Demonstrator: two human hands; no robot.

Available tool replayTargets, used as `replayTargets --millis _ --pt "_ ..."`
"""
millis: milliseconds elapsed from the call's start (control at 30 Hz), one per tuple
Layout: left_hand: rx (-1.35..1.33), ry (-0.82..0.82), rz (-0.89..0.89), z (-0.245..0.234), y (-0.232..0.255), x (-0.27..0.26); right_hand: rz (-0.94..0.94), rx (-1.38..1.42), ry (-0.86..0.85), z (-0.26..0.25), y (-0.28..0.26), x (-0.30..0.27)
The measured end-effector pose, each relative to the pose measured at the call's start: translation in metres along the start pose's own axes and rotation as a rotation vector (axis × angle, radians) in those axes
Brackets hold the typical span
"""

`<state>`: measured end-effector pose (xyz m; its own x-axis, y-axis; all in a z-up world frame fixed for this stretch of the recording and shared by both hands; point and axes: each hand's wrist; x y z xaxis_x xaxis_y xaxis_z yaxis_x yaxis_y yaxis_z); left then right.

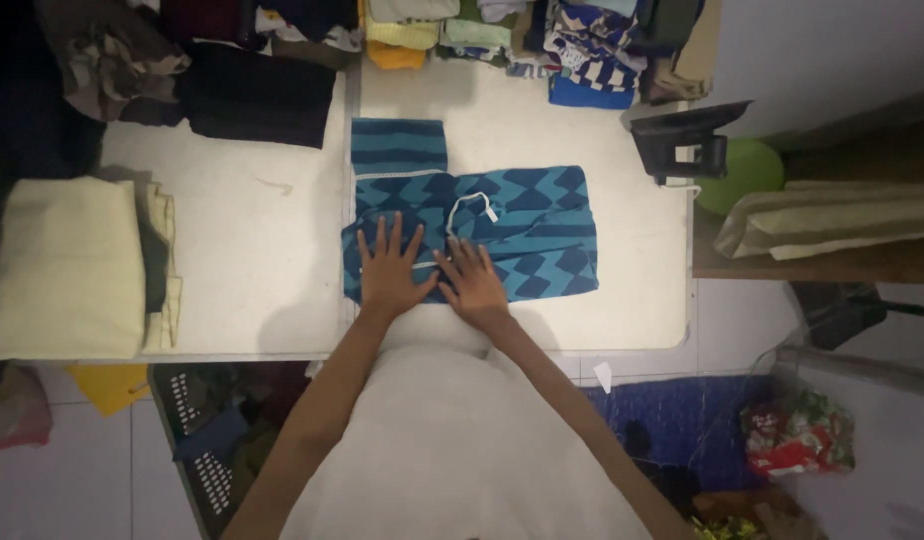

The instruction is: Fold a blue patterned garment on a white table.

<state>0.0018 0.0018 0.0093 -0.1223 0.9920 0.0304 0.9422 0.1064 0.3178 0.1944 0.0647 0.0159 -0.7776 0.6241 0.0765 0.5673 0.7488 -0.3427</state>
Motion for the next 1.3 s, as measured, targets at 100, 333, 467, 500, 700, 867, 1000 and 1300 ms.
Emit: replayTargets --millis 100,333,467,500,700,867,1000,1300 --pt "-0.017 0.010 0.001 -0.001 -0.001 0.000 0.083 -0.066 -0.089 0.001 0.023 -0.008" --pt "0.032 -0.026 -0.020 -0.002 0.000 0.001 0.273 -0.205 -0.012 -0.026 0.101 -0.041" --pt "0.052 -0.039 -0.028 -0.004 0.001 0.000 0.348 -0.212 0.066 -0.035 0.121 -0.044" --pt "0.051 -0.038 -0.033 -0.006 0.002 0.001 0.344 -0.212 0.064 -0.036 0.118 -0.043" --pt "0.069 -0.113 -0.058 -0.010 0.004 0.003 0.407 -0.291 0.135 -0.033 0.117 -0.042" --pt "0.078 -0.110 -0.051 -0.006 0.003 0.004 0.481 -0.308 0.084 -0.026 0.125 -0.041" --pt "0.052 -0.048 -0.039 -0.003 0.002 -0.001 0.468 -0.281 0.119 -0.029 0.119 -0.043" --pt "0.035 0.042 -0.006 0.000 0.000 -0.002 0.494 -0.283 0.081 -0.026 0.123 -0.042"
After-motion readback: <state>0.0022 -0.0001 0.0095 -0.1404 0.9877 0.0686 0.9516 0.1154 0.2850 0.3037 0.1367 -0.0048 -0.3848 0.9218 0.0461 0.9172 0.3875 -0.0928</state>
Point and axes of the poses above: each hand's wrist, its own x-axis towards the middle knuckle, its own z-axis out of the palm, y = z × x, and after that the axes turned 2 degrees about z, right-handed
